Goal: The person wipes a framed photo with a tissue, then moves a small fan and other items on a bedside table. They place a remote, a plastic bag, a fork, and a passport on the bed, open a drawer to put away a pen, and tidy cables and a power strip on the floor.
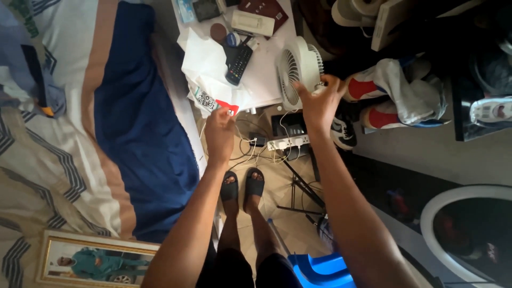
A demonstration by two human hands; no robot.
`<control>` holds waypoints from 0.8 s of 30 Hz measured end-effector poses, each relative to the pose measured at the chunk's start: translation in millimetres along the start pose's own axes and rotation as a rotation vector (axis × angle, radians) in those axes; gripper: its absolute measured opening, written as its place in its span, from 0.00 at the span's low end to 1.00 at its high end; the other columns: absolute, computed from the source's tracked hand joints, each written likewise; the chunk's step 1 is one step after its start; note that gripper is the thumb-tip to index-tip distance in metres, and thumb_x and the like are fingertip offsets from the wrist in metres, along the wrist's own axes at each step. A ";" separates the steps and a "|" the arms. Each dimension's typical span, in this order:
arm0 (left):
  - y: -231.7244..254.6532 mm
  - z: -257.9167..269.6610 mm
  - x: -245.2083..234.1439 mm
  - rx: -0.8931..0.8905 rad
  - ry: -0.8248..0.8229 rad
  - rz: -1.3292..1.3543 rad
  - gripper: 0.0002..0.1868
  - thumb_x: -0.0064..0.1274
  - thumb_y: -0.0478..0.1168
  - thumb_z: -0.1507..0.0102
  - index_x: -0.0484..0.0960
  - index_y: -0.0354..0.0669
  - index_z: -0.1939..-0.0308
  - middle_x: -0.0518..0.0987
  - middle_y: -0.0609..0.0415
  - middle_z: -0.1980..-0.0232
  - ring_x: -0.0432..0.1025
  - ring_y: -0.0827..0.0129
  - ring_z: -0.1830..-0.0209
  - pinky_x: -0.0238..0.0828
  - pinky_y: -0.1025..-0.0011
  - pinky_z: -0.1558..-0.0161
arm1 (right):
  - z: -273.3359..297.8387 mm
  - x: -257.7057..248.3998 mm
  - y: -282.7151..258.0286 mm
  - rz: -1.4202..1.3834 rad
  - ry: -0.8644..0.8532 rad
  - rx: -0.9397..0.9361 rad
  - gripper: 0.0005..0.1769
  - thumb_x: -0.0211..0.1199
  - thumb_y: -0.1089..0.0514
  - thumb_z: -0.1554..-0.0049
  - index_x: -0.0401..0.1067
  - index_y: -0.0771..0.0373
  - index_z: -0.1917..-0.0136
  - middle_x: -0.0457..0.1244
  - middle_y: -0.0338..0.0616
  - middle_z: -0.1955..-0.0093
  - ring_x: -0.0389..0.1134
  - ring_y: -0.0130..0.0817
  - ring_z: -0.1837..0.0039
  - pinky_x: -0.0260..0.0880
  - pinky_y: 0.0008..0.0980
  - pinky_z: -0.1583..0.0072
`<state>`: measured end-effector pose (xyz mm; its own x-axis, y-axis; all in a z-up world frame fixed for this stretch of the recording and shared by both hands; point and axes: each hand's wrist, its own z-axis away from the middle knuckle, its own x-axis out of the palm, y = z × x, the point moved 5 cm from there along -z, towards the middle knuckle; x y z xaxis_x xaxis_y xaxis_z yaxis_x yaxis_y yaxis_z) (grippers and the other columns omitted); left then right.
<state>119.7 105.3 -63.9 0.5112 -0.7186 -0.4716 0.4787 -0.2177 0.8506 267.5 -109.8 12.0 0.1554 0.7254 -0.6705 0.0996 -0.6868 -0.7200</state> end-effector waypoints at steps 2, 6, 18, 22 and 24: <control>7.9 -10.0 5.0 0.101 0.044 0.022 0.13 0.61 0.40 0.42 0.82 0.47 0.54 0.81 0.48 0.62 0.78 0.53 0.59 0.76 0.64 0.56 | 7.6 -2.1 2.6 0.016 0.051 0.042 0.33 0.80 0.58 0.53 0.60 0.57 0.43 0.50 0.50 0.42 0.58 0.59 0.36 0.61 0.54 0.35; 24.1 -15.6 6.4 0.151 0.039 0.025 0.14 0.61 0.38 0.43 0.82 0.49 0.53 0.80 0.52 0.65 0.76 0.57 0.66 0.75 0.64 0.62 | 13.5 -2.9 -19.0 0.005 0.049 -0.016 0.30 0.74 0.70 0.53 0.62 0.59 0.42 0.49 0.53 0.40 0.56 0.63 0.34 0.62 0.55 0.37; 24.7 -33.6 -27.4 0.177 0.307 0.222 0.06 0.54 0.41 0.33 0.79 0.43 0.62 0.76 0.51 0.65 0.76 0.61 0.66 0.73 0.69 0.64 | 27.8 41.3 -69.8 -0.449 -0.142 -0.231 0.19 0.64 0.70 0.44 0.69 0.57 0.41 0.61 0.49 0.43 0.68 0.48 0.42 0.73 0.43 0.43; 45.9 -44.3 -18.1 0.390 0.299 0.027 0.10 0.58 0.30 0.40 0.79 0.44 0.56 0.75 0.51 0.64 0.74 0.58 0.64 0.75 0.72 0.64 | 39.7 85.4 -54.2 -0.626 -0.269 0.069 0.18 0.55 0.62 0.36 0.66 0.57 0.33 0.62 0.60 0.39 0.70 0.43 0.47 0.77 0.41 0.45; 46.5 -57.0 -2.7 0.468 0.279 -0.003 0.15 0.59 0.29 0.42 0.79 0.43 0.53 0.74 0.50 0.63 0.73 0.56 0.62 0.76 0.71 0.63 | 42.4 105.9 -37.8 -0.658 -0.259 0.160 0.17 0.51 0.60 0.35 0.66 0.58 0.33 0.60 0.66 0.37 0.69 0.46 0.44 0.77 0.43 0.44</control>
<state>181.3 134.8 -36.4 0.7109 -0.5289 -0.4636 0.1439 -0.5358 0.8320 238.6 -5.1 -39.4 -0.1270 0.9872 -0.0962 -0.0560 -0.1040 -0.9930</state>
